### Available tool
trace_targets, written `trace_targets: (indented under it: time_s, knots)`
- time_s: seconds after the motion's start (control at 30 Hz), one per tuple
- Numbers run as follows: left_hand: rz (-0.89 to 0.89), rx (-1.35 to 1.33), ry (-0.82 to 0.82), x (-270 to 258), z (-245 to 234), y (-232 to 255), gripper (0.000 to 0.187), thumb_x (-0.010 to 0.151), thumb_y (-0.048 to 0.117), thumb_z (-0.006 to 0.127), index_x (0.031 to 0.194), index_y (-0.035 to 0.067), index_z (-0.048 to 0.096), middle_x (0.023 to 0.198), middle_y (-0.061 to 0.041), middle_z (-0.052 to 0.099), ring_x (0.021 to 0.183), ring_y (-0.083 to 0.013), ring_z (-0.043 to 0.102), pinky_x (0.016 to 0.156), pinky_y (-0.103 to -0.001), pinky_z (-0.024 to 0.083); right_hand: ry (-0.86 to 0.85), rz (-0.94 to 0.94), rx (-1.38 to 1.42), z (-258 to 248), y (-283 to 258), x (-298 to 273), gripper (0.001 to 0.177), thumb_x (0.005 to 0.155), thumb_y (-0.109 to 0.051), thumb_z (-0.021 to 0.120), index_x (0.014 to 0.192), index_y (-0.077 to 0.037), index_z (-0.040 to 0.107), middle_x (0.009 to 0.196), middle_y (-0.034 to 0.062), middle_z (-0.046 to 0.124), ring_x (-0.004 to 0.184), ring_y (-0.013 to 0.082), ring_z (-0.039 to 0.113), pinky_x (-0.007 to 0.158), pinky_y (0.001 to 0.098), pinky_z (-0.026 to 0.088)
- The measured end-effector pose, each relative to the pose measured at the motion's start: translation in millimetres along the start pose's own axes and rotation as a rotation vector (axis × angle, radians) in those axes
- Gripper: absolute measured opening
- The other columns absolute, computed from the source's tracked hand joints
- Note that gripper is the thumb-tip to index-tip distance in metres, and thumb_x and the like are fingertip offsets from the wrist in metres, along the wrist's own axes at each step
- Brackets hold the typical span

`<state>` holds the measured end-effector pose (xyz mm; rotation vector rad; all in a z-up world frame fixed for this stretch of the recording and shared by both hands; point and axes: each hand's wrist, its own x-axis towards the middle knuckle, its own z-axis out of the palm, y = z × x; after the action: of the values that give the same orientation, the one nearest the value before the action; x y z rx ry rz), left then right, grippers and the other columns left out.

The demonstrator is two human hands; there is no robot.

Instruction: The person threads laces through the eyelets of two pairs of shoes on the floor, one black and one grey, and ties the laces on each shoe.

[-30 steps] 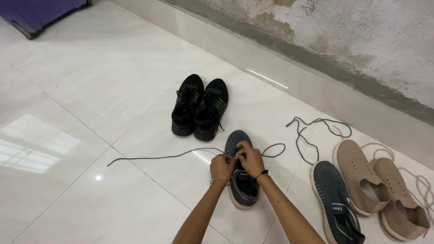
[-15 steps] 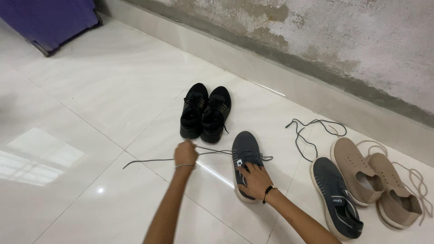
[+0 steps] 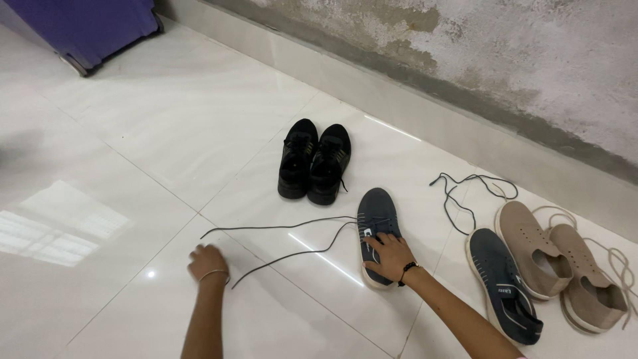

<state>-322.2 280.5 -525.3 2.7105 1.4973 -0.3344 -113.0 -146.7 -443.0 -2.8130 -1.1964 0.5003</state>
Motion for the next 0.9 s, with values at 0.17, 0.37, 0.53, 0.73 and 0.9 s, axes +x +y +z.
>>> trace_targets:
  time_s: [0.17,0.37,0.53,0.73,0.9]
  knots:
    - [0.436,-0.534,-0.21,-8,38,196,0.043,0.093,0.043,0.064,0.09,0.003,0.078,0.096,-0.021,0.074,0.095,-0.0387,0.07,0.09,-0.046,0.056,0.04,-0.032,0.028,5,3,-1,0.072,0.086,-0.056,0.069,0.146,-0.023,0.048,0.145,0.0161,0.048,0.129,0.0336,0.047,0.11,0.0447,0.035]
    - [0.192,-0.897,-0.579,-42,13,315,0.067,0.101,0.059,0.051,0.136,0.003,0.06,0.144,-0.022,0.057,0.135,-0.0395,0.052,0.116,-0.051,0.037,0.103,-0.07,0.109,5,2,-10,0.068,0.086,-0.053,0.07,0.144,-0.022,0.052,0.145,0.0165,0.049,0.13,0.0339,0.047,0.111,0.044,0.035]
    - [0.063,-1.968,-0.942,-24,-89,279,0.054,0.103,0.05,0.046,0.137,0.008,0.052,0.141,-0.016,0.068,0.137,-0.0299,0.057,0.113,-0.044,0.034,0.051,-0.066,0.109,0,4,-10,0.068,0.089,-0.055,0.067,0.146,-0.022,0.049,0.148,0.0181,0.043,0.134,0.0351,0.041,0.115,0.046,0.03]
    - [0.05,-1.702,-0.748,-41,-86,256,0.042,0.104,0.032,0.058,0.121,-0.005,0.062,0.103,-0.022,0.064,0.109,-0.0391,0.071,0.091,-0.041,0.06,0.032,-0.065,0.109,-6,1,-12,0.068,0.09,-0.057,0.065,0.147,-0.023,0.049,0.15,0.0177,0.042,0.135,0.0348,0.041,0.116,0.0447,0.03]
    - [0.196,-1.501,-0.749,-62,-36,316,0.055,0.101,0.032,0.063,0.145,0.002,0.048,0.132,-0.002,0.057,0.132,-0.02,0.047,0.117,-0.043,0.032,0.077,-0.092,0.075,-5,3,-8,0.07,0.089,-0.056,0.066,0.147,-0.021,0.048,0.149,0.0192,0.042,0.135,0.0363,0.04,0.115,0.0455,0.03]
